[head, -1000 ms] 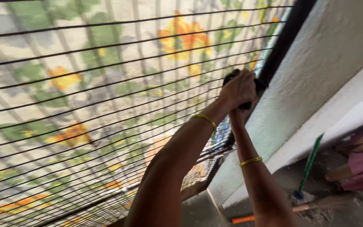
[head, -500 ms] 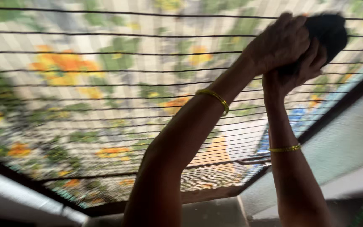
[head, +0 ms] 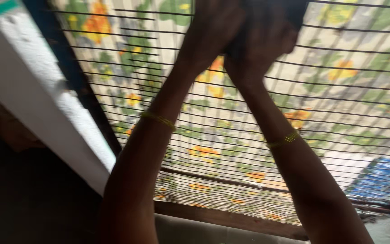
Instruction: The person cleans the metal grille of a window using a cloth, wiping the wires and frame repeatedly.
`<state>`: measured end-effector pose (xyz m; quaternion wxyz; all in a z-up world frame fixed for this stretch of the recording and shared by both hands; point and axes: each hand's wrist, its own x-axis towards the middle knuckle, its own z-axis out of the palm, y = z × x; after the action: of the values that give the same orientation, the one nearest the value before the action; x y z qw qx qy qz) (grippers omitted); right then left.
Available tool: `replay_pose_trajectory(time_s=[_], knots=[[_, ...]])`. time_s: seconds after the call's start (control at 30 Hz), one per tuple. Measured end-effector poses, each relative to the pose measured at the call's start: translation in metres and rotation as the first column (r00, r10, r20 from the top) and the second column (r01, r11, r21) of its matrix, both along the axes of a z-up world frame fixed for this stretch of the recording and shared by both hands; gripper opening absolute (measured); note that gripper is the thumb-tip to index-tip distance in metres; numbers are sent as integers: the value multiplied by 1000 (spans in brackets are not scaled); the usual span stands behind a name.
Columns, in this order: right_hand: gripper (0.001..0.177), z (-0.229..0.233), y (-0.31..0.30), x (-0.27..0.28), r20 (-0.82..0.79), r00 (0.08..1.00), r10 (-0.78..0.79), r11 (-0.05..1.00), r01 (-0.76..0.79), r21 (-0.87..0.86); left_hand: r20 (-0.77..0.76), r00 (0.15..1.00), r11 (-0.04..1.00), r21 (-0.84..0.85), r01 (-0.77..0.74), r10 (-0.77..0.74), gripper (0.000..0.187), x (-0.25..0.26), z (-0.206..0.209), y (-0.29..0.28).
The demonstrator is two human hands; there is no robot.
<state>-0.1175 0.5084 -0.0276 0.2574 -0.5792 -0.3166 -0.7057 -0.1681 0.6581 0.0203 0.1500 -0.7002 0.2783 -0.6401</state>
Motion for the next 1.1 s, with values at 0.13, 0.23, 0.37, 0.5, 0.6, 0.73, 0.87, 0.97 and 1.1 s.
replay_pose_trajectory(time_s=[0.13,0.23,0.37,0.5,0.6,0.73,0.87,0.97,1.1], knots=[[70,0,119,-28,-45,997,-68,994,64,-89,-88,991,984,-139,-110,99,30,-54,-13,106],[60,-9,180,-50,-226,973,35,945,-106,-309,-173,971,935,-284,-212,167,27,-88,-41,165],[48,-44,244,-67,-80,995,63,847,-96,-523,-185,966,770,-585,-254,178,18,-109,-123,208],[27,-105,281,-90,-63,995,82,663,-101,-742,-149,982,608,-771,-190,117,27,-118,-228,210],[21,-136,277,-106,-5,999,43,570,-29,-821,-162,987,387,-909,-153,9,33,-115,-285,191],[18,-122,267,-105,49,998,26,573,25,-819,-128,992,342,-933,-112,-23,37,-108,-283,197],[16,-100,227,-99,79,996,-28,595,81,-800,-81,997,400,-913,-76,3,40,-87,-261,181],[21,-89,178,-86,72,997,-31,659,75,-748,-67,997,413,-908,-71,25,43,-61,-249,148],[30,-71,85,-54,60,998,-14,742,51,-668,18,1000,655,-756,0,21,47,-36,-214,67]])
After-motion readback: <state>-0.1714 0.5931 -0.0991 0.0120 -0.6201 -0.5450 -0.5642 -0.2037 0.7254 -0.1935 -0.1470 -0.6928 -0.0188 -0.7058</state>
